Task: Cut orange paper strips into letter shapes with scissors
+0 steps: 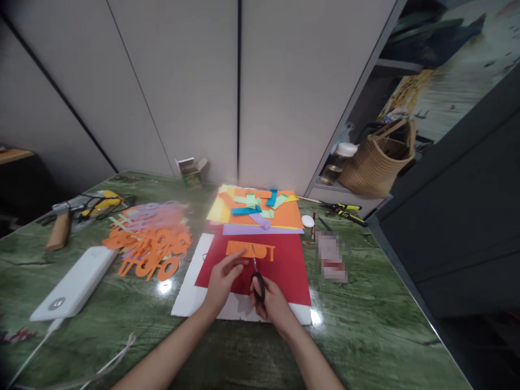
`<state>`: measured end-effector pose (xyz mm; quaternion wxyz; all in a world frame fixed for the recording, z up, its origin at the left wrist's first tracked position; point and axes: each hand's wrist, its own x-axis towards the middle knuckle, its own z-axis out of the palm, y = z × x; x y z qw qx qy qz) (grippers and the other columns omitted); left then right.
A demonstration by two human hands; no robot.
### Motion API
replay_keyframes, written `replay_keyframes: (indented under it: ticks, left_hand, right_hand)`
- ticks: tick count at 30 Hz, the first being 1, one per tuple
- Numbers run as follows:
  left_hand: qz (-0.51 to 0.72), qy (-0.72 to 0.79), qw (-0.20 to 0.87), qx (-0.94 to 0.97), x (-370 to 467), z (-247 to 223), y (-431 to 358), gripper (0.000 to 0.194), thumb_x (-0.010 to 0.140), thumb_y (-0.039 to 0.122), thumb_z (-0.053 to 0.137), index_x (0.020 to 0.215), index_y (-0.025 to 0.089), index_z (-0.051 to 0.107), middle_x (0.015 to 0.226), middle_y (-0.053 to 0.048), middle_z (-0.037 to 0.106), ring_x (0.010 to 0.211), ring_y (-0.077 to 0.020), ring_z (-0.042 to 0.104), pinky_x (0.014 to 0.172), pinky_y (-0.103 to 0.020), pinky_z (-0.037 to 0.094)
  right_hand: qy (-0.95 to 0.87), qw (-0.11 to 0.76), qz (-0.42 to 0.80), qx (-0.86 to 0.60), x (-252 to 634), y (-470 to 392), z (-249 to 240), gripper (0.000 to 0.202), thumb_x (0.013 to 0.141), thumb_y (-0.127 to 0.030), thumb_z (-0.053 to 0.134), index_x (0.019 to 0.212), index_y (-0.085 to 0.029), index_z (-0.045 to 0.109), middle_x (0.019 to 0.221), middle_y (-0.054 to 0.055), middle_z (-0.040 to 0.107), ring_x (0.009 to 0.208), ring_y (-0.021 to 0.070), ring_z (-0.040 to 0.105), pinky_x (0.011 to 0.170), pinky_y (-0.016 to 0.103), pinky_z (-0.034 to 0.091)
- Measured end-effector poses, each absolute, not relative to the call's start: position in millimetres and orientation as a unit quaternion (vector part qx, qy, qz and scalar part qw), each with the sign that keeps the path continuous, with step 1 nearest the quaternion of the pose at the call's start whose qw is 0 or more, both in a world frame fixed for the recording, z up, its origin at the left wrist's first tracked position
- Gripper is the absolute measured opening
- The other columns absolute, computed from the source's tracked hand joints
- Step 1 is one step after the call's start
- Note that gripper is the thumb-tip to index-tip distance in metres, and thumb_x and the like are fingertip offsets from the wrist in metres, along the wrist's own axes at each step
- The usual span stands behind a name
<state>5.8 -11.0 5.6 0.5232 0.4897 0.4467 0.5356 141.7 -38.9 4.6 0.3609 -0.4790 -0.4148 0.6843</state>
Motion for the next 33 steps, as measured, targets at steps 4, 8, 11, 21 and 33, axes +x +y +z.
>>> replay_keyframes:
  ticks: [4, 8, 11, 21, 33]
  left_hand:
    - [0.548, 0.438, 0.519, 0.488, 7, 10, -14, 0.04, 0.074, 0.022, 0.05, 0.115, 0.017, 0.05, 0.102, -0.008, 0.06, 0.094, -0.0175, 0.055, 0.086, -0.031, 0.041]
    - [0.564, 0.452, 0.479, 0.498, 6, 11, -15, 0.046, 0.075, 0.023, 0.05, 0.12, 0.02, 0.044, 0.12, -0.008, 0.049, 0.109, -0.019, 0.046, 0.091, -0.032, 0.036]
    - [0.558, 0.467, 0.451, 0.517, 6, 10, -15, 0.049, 0.075, 0.024, 0.051, 0.123, 0.022, 0.04, 0.126, -0.007, 0.043, 0.115, -0.0191, 0.039, 0.095, -0.033, 0.031]
    - [0.499, 0.473, 0.408, 0.601, 4, 19, -19, 0.043, 0.076, 0.021, 0.048, 0.118, 0.024, 0.047, 0.112, -0.006, 0.054, 0.105, -0.0194, 0.045, 0.095, -0.037, 0.029]
    - [0.513, 0.461, 0.434, 0.579, 3, 24, -20, 0.039, 0.075, 0.021, 0.049, 0.114, 0.024, 0.052, 0.109, -0.005, 0.057, 0.107, -0.0197, 0.046, 0.101, -0.04, 0.016]
  right_hand:
    - [-0.384, 0.358, 0.726, -0.444, 141, -41, 7, 0.043, 0.074, -0.059, 0.043, 0.076, -0.015, 0.044, 0.053, -0.003, 0.051, 0.03, 0.0033, 0.036, 0.03, 0.016, 0.024]
    - [-0.38, 0.35, 0.749, -0.416, 140, -43, 6, 0.045, 0.074, -0.06, 0.041, 0.077, -0.015, 0.045, 0.056, -0.002, 0.052, 0.031, 0.004, 0.038, 0.031, 0.016, 0.027]
    - [-0.394, 0.352, 0.742, -0.413, 139, -44, 4, 0.043, 0.075, -0.058, 0.041, 0.078, -0.015, 0.045, 0.057, -0.002, 0.052, 0.032, 0.0044, 0.039, 0.032, 0.016, 0.028]
    - [-0.4, 0.369, 0.722, -0.428, 142, -42, 3, 0.041, 0.075, -0.056, 0.043, 0.076, -0.015, 0.045, 0.062, -0.001, 0.052, 0.035, 0.005, 0.041, 0.033, 0.018, 0.031]
    - [-0.394, 0.369, 0.73, -0.419, 143, -42, 3, 0.043, 0.074, -0.059, 0.042, 0.074, -0.016, 0.045, 0.057, -0.002, 0.049, 0.036, 0.0058, 0.041, 0.034, 0.018, 0.031]
